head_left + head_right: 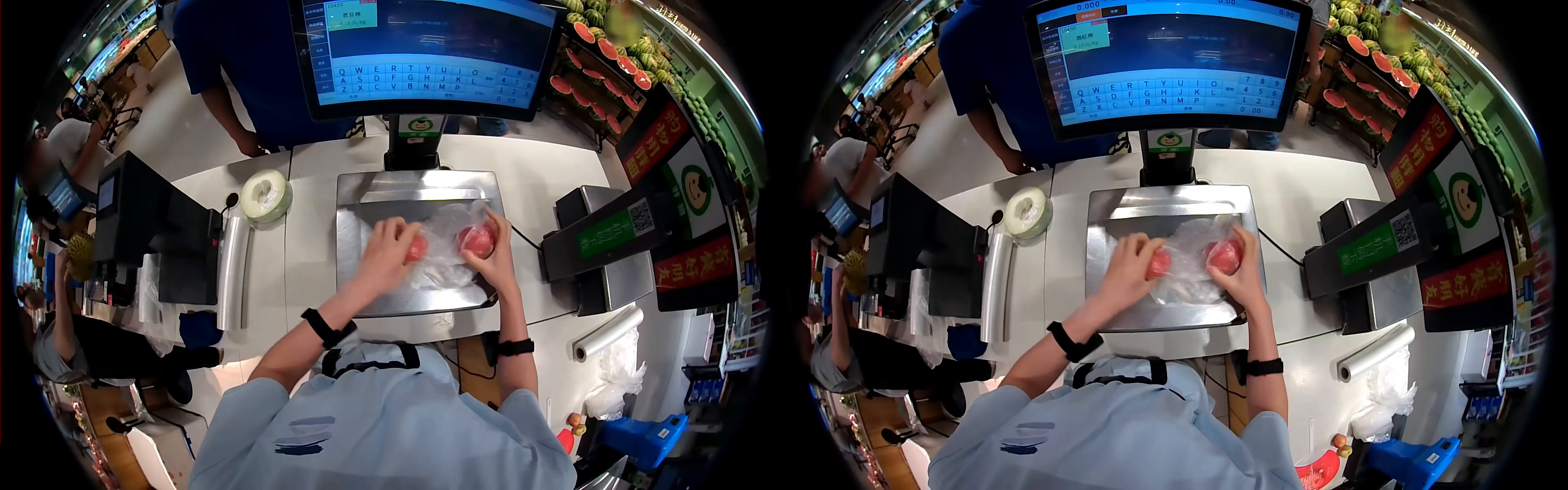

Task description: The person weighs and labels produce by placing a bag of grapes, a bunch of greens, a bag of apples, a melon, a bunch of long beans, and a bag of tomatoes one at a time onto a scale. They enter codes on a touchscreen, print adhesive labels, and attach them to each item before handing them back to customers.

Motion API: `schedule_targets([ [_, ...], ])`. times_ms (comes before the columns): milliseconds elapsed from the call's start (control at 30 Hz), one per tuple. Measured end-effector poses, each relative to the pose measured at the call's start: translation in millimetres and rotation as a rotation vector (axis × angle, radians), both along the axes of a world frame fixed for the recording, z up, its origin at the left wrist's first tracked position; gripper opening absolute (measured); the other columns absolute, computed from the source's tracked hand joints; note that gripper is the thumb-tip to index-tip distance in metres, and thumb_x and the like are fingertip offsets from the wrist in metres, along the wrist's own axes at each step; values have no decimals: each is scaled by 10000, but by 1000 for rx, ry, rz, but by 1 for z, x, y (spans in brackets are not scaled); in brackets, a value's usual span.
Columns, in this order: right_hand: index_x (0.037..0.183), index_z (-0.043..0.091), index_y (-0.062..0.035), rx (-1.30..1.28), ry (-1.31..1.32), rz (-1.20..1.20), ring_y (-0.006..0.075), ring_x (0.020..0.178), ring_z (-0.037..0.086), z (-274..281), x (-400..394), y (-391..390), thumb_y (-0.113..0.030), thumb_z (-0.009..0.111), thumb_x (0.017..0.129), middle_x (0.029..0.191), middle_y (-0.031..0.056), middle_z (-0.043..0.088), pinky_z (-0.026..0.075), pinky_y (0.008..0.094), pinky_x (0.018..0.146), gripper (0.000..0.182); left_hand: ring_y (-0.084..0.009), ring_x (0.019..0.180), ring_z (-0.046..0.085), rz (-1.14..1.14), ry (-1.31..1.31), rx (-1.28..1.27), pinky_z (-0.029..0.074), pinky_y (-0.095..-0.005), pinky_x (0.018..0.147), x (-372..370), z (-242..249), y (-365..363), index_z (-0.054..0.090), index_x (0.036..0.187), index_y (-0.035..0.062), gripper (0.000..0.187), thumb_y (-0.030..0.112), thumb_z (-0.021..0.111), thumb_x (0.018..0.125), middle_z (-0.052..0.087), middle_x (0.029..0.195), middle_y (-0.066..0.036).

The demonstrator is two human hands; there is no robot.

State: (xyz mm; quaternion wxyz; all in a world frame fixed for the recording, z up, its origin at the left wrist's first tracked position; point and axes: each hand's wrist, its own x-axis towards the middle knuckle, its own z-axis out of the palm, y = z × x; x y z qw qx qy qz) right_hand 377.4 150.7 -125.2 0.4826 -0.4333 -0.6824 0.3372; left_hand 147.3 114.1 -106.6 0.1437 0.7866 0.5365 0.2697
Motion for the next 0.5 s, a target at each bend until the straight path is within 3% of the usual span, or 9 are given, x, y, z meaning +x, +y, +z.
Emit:
schedule_targets([
  [67,1154,471,-101,76,-363,-125,291,1071,420,-1,4,-15,-170,777,584,1127,144,364,367,363,918,650,-330,1128,361,21,54,60,353,-412,919,-18,-9,10,457,1140,109,634,51,715,564,407,1147,-127],
  [200,1141,470,-87,108,-342,-107,322,1072,419,-4,3,-49,-152,761,612,1152,164,364,374,377,900,608,-336,1139,367,-82,128,193,357,-413,933,-37,7,-11,469,1159,115,585,89,703,624,387,1208,-140],
  [267,1149,456,-82,19,-314,-119,320,1074,421,-4,13,-58,-141,756,612,1153,163,366,380,378,893,617,-336,1177,357,-211,-63,-61,349,-394,959,-50,13,-25,458,1201,110,564,142,686,686,363,1266,-154],
  [333,1156,443,-78,-69,-285,-138,318,1076,422,-9,9,-57,-130,751,612,1154,162,369,386,380,886,627,-333,1182,362,-204,-97,-161,343,-404,971,-58,6,-25,435,1236,102,577,205,675,721,359,1281,-153],
  [400,1184,429,-90,29,-291,-226,317,1054,451,-12,-4,-53,-146,775,590,1180,156,377,439,357,825,690,-336,1172,373,-163,-210,-186,338,-404,977,-60,1,-22,395,1264,71,653,251,686,708,358,1288,-151],
  [500,1213,411,-87,13,-385,-243,321,1077,443,13,-11,-50,-158,797,557,1203,161,374,436,353,827,764,-332,1162,375,-125,-108,-96,354,-404,956,-58,15,-19,377,1254,38,639,238,664,720,365,1279,-170],
])
